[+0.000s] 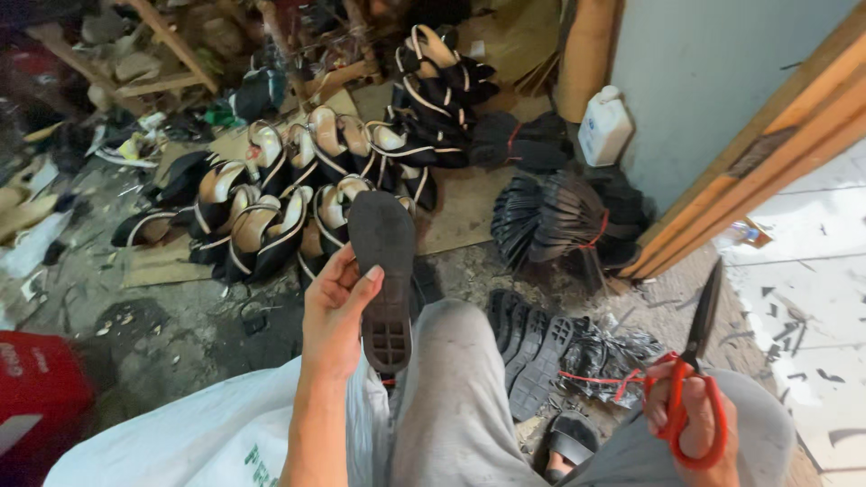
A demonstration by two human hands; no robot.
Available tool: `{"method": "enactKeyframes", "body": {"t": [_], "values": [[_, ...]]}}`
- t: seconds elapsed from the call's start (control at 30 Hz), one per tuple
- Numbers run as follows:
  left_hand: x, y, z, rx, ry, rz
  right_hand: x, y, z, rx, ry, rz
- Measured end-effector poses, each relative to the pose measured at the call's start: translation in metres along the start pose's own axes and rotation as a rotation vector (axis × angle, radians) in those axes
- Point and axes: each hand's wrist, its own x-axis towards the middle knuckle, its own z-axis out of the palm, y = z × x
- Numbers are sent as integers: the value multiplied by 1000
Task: The person sits on the floor and uses red-handled scissors to trim the edges of a black rubber shoe sole. They repeatedly rotate the sole and cut along the perimeter, dropping trimmed pieces onto the floor.
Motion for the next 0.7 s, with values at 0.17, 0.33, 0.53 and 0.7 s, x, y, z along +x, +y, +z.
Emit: {"method": "enactKeyframes", "body": {"t": [0.17,0.33,0.53,0.7], "values": [[19,-31,-59,32,76,-9,7,18,-14,-4,42,8],[36,-101,-98,598,375,-138,11,33,-20,104,11,-41],[7,-132,-106,463,337,-144,8,29,-17,-18,42,-37],[9,-100,-67,480,348,120,13,29,-14,-18,-23,-137]]}}
